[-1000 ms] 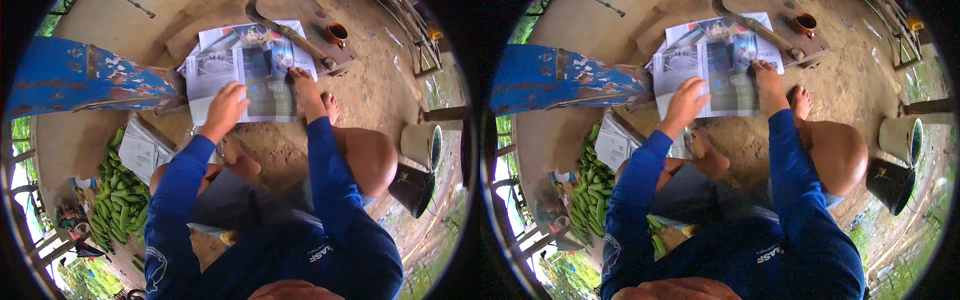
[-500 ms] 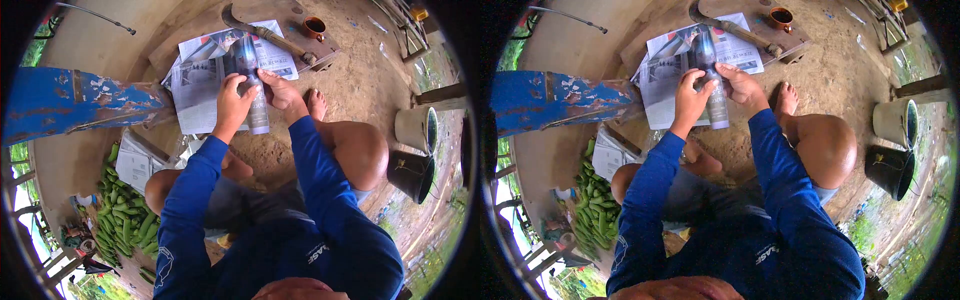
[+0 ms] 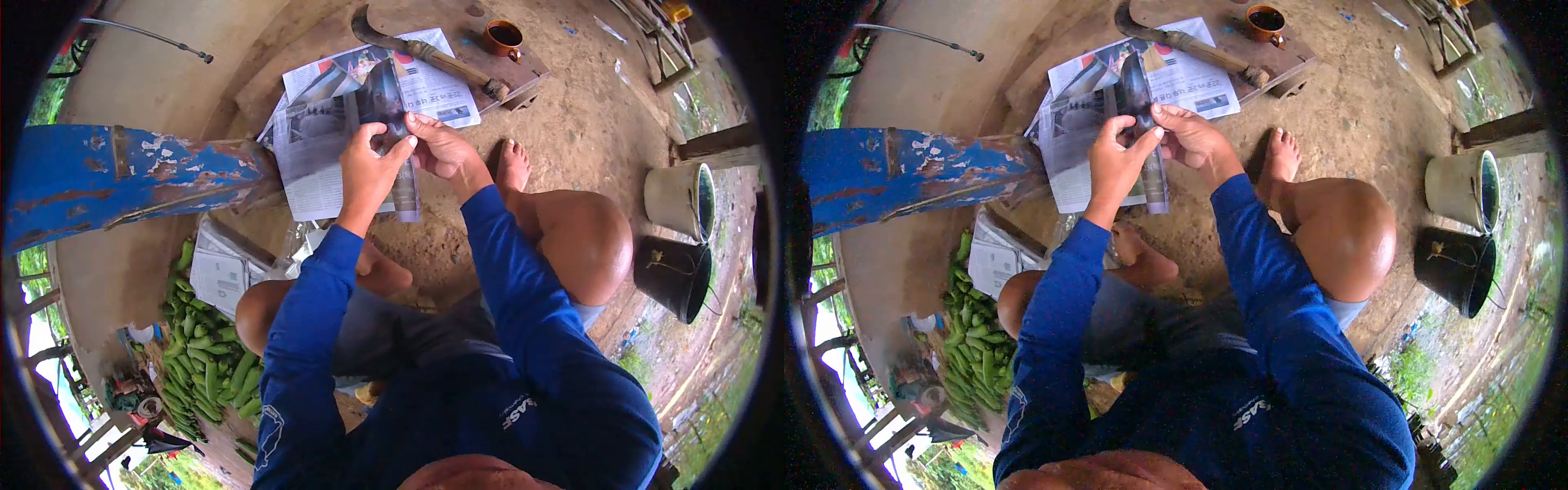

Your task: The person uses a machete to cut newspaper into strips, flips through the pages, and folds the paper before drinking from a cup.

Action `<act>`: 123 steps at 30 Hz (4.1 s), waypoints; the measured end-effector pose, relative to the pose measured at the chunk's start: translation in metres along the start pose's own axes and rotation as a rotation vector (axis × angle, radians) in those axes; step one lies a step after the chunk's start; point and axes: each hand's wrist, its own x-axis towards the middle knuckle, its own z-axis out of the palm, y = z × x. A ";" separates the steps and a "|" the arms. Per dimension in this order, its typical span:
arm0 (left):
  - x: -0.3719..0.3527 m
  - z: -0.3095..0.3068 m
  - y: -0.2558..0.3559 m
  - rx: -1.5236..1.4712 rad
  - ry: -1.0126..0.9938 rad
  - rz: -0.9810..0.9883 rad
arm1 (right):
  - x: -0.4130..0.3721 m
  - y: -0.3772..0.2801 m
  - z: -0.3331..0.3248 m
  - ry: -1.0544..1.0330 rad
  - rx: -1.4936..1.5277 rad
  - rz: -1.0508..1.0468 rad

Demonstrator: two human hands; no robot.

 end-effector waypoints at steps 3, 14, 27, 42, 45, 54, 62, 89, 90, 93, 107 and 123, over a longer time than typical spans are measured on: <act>0.001 -0.004 0.001 -0.083 -0.029 -0.065 | -0.002 -0.001 0.002 -0.014 -0.014 -0.007; 0.003 -0.006 -0.008 -0.127 -0.068 -0.041 | 0.000 -0.002 0.005 -0.022 -0.035 -0.003; 0.011 -0.013 -0.033 -0.361 -0.081 -0.300 | 0.008 0.002 0.012 0.125 0.028 -0.090; 0.015 -0.027 -0.051 -0.483 -0.253 -0.355 | 0.011 -0.001 0.023 0.320 -0.726 -0.284; 0.030 -0.058 -0.077 -0.669 -0.059 -0.342 | 0.012 0.000 0.006 0.388 -0.588 -0.321; 0.032 -0.144 -0.168 -0.438 0.276 -0.451 | 0.016 -0.007 -0.054 0.663 -0.729 -0.189; 0.020 -0.112 -0.141 0.395 0.429 0.084 | 0.016 -0.003 -0.049 0.668 -0.654 -0.169; 0.005 0.050 -0.021 -0.023 -0.128 0.093 | -0.001 -0.013 -0.036 0.353 -0.141 -0.079; 0.003 0.051 -0.014 -0.059 -0.146 0.069 | 0.020 0.001 -0.064 0.325 -0.168 -0.082; 0.002 0.051 -0.005 0.076 -0.050 0.160 | 0.011 0.001 -0.052 0.332 -0.211 -0.017; 0.004 0.045 -0.011 0.240 -0.142 0.177 | -0.001 -0.008 -0.005 0.320 -0.125 -0.047; 0.013 0.015 -0.038 -0.287 -0.103 -0.139 | 0.002 -0.001 -0.010 0.244 -0.114 -0.093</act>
